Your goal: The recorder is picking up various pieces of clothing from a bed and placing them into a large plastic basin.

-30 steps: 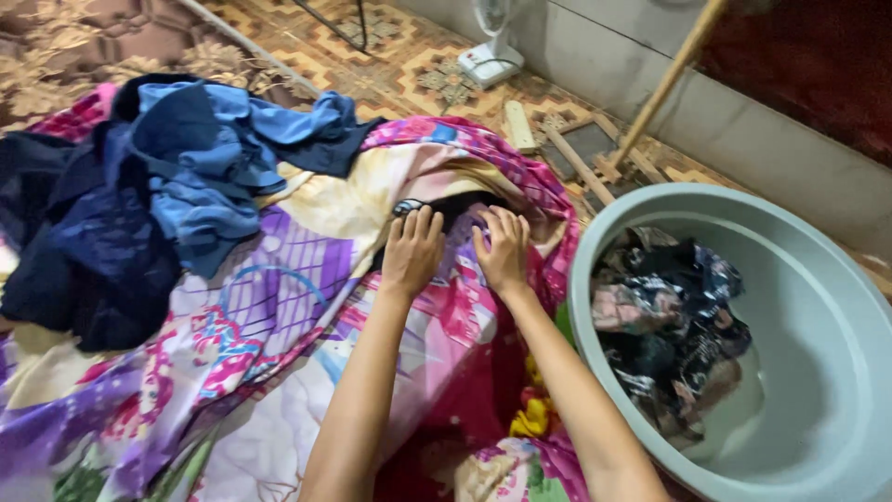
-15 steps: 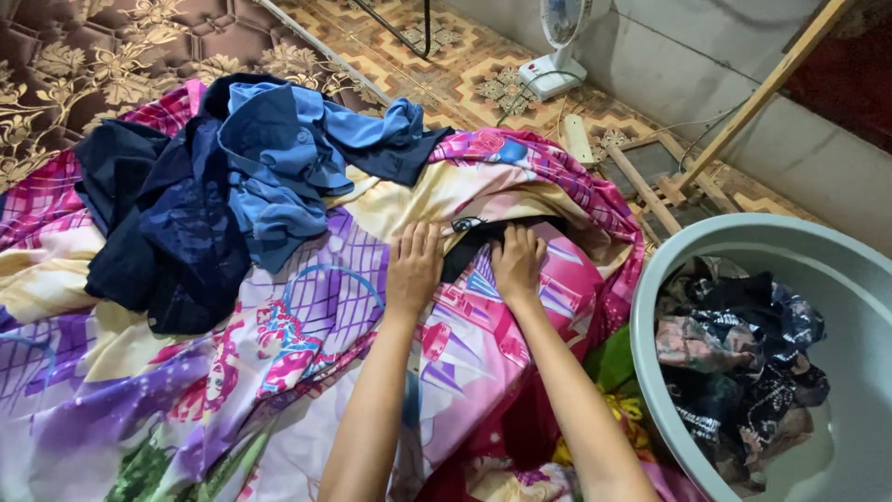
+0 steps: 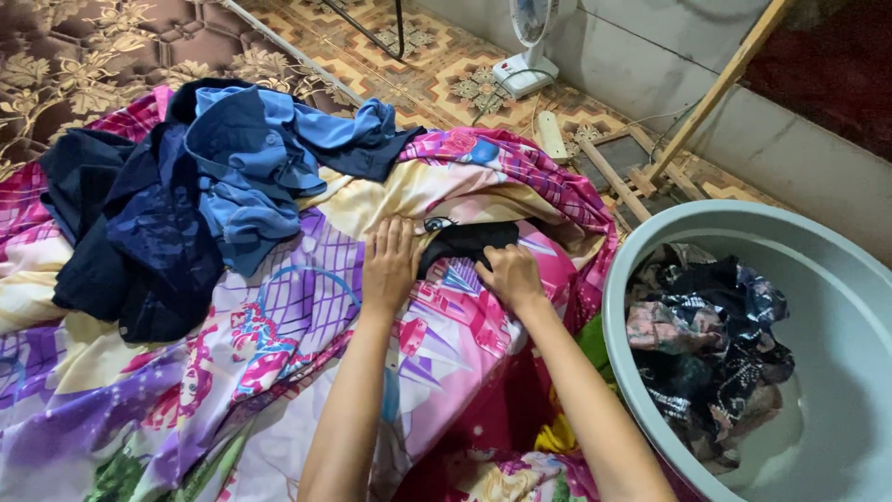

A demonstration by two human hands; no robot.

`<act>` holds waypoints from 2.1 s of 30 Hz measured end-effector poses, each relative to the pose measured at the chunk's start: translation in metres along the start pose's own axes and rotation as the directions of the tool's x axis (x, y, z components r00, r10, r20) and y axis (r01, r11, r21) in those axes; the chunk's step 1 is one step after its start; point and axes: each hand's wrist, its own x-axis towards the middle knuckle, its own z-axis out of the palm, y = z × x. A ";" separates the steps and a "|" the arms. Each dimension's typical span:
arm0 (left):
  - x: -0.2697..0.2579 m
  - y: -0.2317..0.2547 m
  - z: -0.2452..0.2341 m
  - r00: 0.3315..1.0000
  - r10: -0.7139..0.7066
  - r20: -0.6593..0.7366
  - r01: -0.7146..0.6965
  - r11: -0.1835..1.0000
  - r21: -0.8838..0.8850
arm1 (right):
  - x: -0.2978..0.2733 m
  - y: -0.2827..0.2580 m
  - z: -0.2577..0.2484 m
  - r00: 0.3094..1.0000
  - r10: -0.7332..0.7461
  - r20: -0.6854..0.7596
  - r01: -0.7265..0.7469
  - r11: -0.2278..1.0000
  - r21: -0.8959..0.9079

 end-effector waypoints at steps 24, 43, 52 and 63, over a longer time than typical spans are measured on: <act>0.036 0.048 -0.005 0.980 0.199 -0.006 -0.199 0.979 -0.047 | -0.040 0.129 -0.070 0.953 0.298 -0.051 -0.297 0.895 -0.334; 0.034 0.113 0.004 0.985 0.135 0.107 -0.111 0.973 -0.203 | -0.108 0.187 -0.142 0.867 0.480 -0.132 -0.486 0.874 -0.015; 0.022 0.118 0.017 0.990 0.109 0.090 -0.095 0.985 -0.144 | -0.066 0.139 -0.095 0.838 0.271 -0.474 -0.278 0.959 0.056; 0.021 0.118 0.017 0.989 0.117 0.095 -0.101 0.983 -0.152 | -0.042 0.077 -0.074 0.991 0.125 0.039 -0.126 0.991 0.041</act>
